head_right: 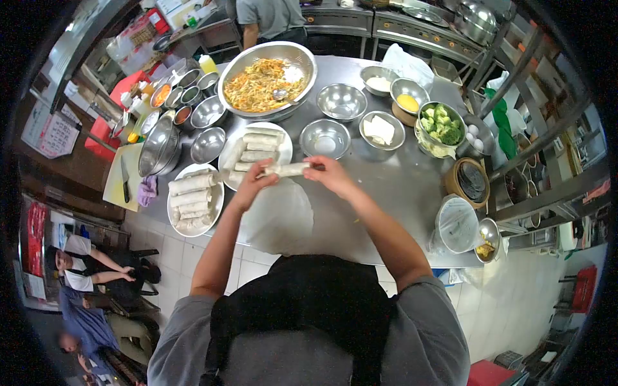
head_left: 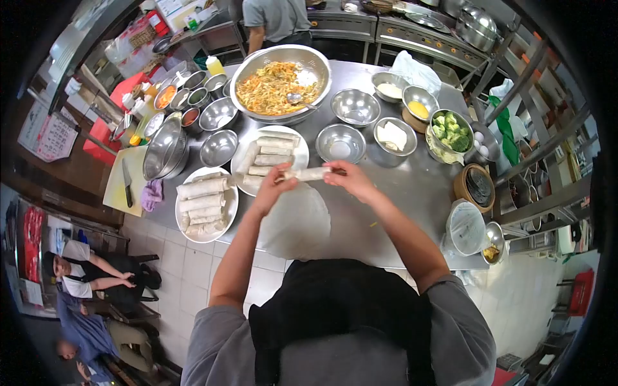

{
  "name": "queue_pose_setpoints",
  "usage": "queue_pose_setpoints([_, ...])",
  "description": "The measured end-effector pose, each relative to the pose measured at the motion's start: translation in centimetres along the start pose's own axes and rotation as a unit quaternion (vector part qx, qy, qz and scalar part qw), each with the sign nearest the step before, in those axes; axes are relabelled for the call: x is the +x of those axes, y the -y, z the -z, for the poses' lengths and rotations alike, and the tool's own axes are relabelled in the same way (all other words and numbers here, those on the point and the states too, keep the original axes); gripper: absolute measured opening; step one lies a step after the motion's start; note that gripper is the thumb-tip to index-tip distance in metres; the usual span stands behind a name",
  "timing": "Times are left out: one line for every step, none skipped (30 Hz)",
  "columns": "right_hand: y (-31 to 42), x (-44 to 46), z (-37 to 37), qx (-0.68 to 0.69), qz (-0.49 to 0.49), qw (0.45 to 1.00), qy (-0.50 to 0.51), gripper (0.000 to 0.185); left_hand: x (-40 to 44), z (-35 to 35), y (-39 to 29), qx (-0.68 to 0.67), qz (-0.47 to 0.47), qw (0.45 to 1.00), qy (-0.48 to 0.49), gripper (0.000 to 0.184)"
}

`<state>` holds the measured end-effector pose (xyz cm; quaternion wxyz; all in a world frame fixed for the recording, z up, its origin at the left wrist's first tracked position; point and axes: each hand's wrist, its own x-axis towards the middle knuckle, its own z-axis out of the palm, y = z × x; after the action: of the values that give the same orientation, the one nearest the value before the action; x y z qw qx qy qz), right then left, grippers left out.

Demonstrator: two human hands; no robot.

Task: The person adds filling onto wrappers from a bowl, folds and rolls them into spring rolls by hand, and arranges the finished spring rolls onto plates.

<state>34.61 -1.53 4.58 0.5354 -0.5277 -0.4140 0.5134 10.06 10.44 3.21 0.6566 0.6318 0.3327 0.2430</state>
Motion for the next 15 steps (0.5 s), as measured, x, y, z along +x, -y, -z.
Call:
queue_pose_setpoints([-0.4,1.6,-1.4,0.002,0.007,1.000,-0.004,0.034,0.3,1.8,0.0,-0.013,-0.010,1.000,-0.017,0.055])
queue_pose_setpoints([-0.7,3.0,-2.8,0.005,0.014,1.000,-0.007,0.035,0.7,3.3,0.1,-0.015,-0.017,0.999,-0.044,0.055])
queue_pose_setpoints([-1.2,4.3,-4.1,-0.010,0.025,0.999,-0.029,0.035,1.3,4.7,0.0,0.013,-0.025,0.998,-0.056,0.054])
queue_pose_setpoints([-1.7,5.6,-5.3,-0.024,0.037,0.998,-0.051,0.036,2.0,6.0,-0.3,0.042,-0.034,0.996,-0.069,0.053])
queue_pose_setpoints([-2.1,6.7,-6.3,-0.038,0.048,0.995,-0.073,0.037,2.7,7.1,-0.4,0.070,-0.041,0.993,-0.081,0.053])
queue_pose_setpoints([-2.5,7.8,-7.1,-0.044,0.051,0.993,-0.092,0.039,3.1,7.9,-1.3,0.094,-0.035,0.991,-0.087,0.052])
queue_pose_setpoints([-3.2,8.8,-7.8,-0.063,0.055,0.990,-0.114,0.040,3.9,8.8,-1.2,0.127,-0.046,0.987,-0.084,0.051])
queue_pose_setpoints([-3.8,9.7,-8.4,-0.082,0.059,0.985,-0.136,0.041,4.9,9.7,-1.2,0.160,-0.056,0.982,-0.080,0.049])
queue_pose_setpoints([-4.6,10.7,-8.9,-0.101,0.064,0.980,-0.161,0.042,6.0,10.6,-0.8,0.192,-0.068,0.976,-0.074,0.048])
queue_pose_setpoints([-5.1,11.6,-9.3,-0.087,0.064,0.978,-0.181,0.043,7.2,11.3,0.1,0.201,-0.095,0.972,-0.078,0.050])
queue_pose_setpoints([-5.7,12.2,-9.6,-0.094,0.063,0.975,-0.194,0.043,8.1,12.2,1.0,0.218,-0.086,0.969,-0.073,0.049])
queue_pose_setpoints([-5.8,12.5,-10.0,-0.101,0.061,0.971,-0.208,0.044,8.6,12.4,1.0,0.235,-0.077,0.967,-0.067,0.049])
queue_pose_setpoints([-6.0,12.7,-10.3,-0.108,0.059,0.967,-0.222,0.044,9.1,12.7,1.0,0.251,-0.069,0.964,-0.062,0.049])
queue_pose_setpoints([-6.2,13.0,-10.5,-0.114,0.064,0.963,-0.235,0.046,9.3,12.7,1.2,0.279,-0.092,0.953,-0.074,0.046])
queue_pose_setpoints([-6.3,13.1,-10.8,-0.122,0.068,0.960,-0.242,0.045,9.3,12.7,1.0,0.307,-0.091,0.944,-0.076,0.045])
